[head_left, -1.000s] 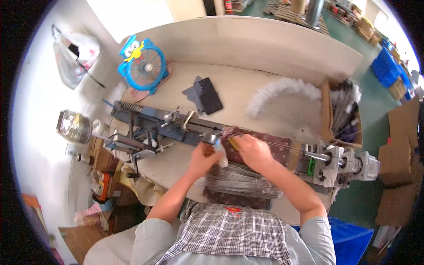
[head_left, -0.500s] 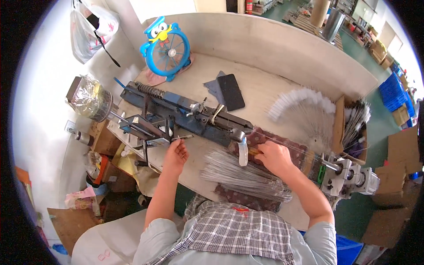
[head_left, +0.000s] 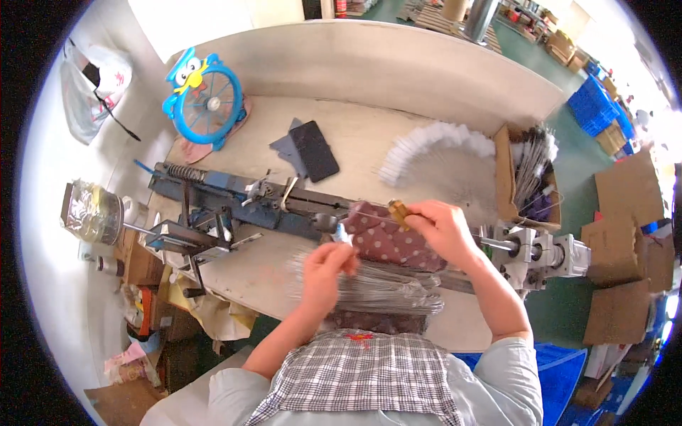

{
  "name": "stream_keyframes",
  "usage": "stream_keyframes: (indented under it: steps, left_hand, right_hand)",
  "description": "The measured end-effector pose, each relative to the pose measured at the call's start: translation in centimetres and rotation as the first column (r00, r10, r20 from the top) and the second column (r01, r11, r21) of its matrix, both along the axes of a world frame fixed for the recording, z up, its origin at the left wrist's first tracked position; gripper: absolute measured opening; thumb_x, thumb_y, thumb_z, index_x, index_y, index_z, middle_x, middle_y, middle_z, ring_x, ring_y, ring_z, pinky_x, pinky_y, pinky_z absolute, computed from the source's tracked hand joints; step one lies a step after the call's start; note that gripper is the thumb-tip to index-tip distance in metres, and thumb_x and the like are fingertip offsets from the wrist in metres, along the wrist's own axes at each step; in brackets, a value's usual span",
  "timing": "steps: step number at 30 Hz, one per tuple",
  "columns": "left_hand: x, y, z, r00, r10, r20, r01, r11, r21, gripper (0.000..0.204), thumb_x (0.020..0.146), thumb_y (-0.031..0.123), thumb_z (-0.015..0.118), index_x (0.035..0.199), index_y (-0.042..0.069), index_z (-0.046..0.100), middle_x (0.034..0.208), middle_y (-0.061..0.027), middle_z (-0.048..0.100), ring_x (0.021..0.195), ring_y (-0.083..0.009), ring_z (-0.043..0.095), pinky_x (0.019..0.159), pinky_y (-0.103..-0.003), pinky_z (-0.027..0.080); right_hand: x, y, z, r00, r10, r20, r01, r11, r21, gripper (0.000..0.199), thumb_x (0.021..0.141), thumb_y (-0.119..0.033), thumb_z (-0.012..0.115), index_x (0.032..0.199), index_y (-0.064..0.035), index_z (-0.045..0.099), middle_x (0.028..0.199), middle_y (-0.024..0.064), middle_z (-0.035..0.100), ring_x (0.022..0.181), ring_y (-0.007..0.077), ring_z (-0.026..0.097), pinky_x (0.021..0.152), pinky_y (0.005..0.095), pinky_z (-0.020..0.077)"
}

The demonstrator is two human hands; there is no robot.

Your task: Assembling industrial cleaning brushes using a manual mechanical jig at a workshop bench.

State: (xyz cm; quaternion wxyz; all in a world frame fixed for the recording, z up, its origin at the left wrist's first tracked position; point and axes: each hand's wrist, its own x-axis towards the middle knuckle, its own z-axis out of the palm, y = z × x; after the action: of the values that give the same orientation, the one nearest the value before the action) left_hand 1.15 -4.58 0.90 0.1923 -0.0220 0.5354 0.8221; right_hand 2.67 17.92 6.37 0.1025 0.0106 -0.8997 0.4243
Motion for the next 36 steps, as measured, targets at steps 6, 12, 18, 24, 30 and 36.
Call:
stream_keyframes:
  steps: [6, 12, 18, 24, 30, 36]
  left_hand:
    - [-0.9, 6.2, -1.1, 0.987, -0.142, -0.078, 0.142, 0.990, -0.012, 0.017, 0.091, 0.017, 0.057, 0.093, 0.002, 0.064, 0.080, -0.0050, 0.064, 0.059, -0.0077, 0.052, 0.055, -0.022, 0.042]
    - [-1.2, 7.9, -1.1, 0.976, -0.191, -0.102, 0.189, 0.982, -0.029, 0.017, 0.091, 0.018, 0.058, 0.095, 0.002, 0.064, 0.080, -0.0034, 0.062, 0.060, -0.0066, 0.052, 0.054, -0.021, 0.040]
    - [-1.2, 5.8, -0.9, 0.999, 0.032, -0.041, -0.035, 0.996, -0.081, 0.018, 0.091, 0.019, 0.057, 0.094, 0.003, 0.063, 0.079, -0.0029, 0.062, 0.059, -0.0063, 0.051, 0.055, -0.020, 0.040]
    - [-1.4, 5.3, 0.4, 0.991, 0.016, 0.130, -0.025, 0.997, 0.072, 0.016, 0.091, 0.022, 0.057, 0.090, 0.006, 0.062, 0.076, -0.0024, 0.061, 0.058, -0.0073, 0.051, 0.054, -0.020, 0.039]
    - [-1.7, 4.7, 0.3, 0.989, -0.024, 0.146, 0.003, 0.989, 0.145, 0.019, 0.091, 0.024, 0.058, 0.089, 0.005, 0.062, 0.068, -0.0018, 0.061, 0.058, -0.0061, 0.052, 0.054, -0.018, 0.040]
    - [-1.7, 4.2, 0.8, 0.992, -0.071, 0.108, 0.072, 0.997, 0.002, 0.033, 0.095, 0.035, 0.049, 0.092, 0.004, 0.061, 0.074, -0.0043, 0.062, 0.063, -0.0090, 0.056, 0.059, -0.021, 0.044]
  right_hand:
    - [1.8, 1.3, 0.4, 1.000, -0.021, -0.005, 0.021, 1.000, 0.012, 0.018, 0.079, -0.012, 0.064, 0.093, -0.0013, 0.066, 0.079, 0.0137, 0.063, 0.076, 0.0302, 0.060, 0.069, 0.0355, 0.0473]
    - [2.8, 2.5, 0.0, 0.998, 0.046, -0.048, -0.049, 0.997, -0.059, 0.018, 0.076, -0.009, 0.066, 0.093, -0.0031, 0.066, 0.078, 0.0114, 0.063, 0.075, 0.0287, 0.059, 0.069, 0.0349, 0.0473]
    - [2.4, 2.3, 0.7, 0.956, 0.146, -0.253, -0.079, 0.964, 0.256, 0.015, 0.073, -0.009, 0.067, 0.088, -0.0071, 0.066, 0.078, 0.0068, 0.063, 0.073, 0.0257, 0.058, 0.068, 0.0358, 0.0482]
    - [-2.4, -1.6, -0.4, 0.944, 0.074, -0.321, 0.069, 0.907, 0.415, 0.012, 0.075, -0.014, 0.065, 0.084, -0.0073, 0.066, 0.077, 0.0071, 0.063, 0.075, 0.0267, 0.058, 0.068, 0.0384, 0.0477]
    - [-2.9, -2.4, -0.4, 0.978, 0.126, -0.164, -0.092, 0.975, 0.201, 0.015, 0.078, -0.018, 0.059, 0.081, -0.0053, 0.065, 0.078, 0.0121, 0.063, 0.079, 0.0319, 0.060, 0.071, 0.0401, 0.0473]
    - [-3.4, -2.5, -0.7, 0.990, 0.115, 0.077, -0.104, 0.986, -0.131, 0.018, 0.079, -0.021, 0.061, 0.084, -0.0050, 0.067, 0.073, 0.0126, 0.062, 0.073, 0.0313, 0.060, 0.066, 0.0388, 0.0469]
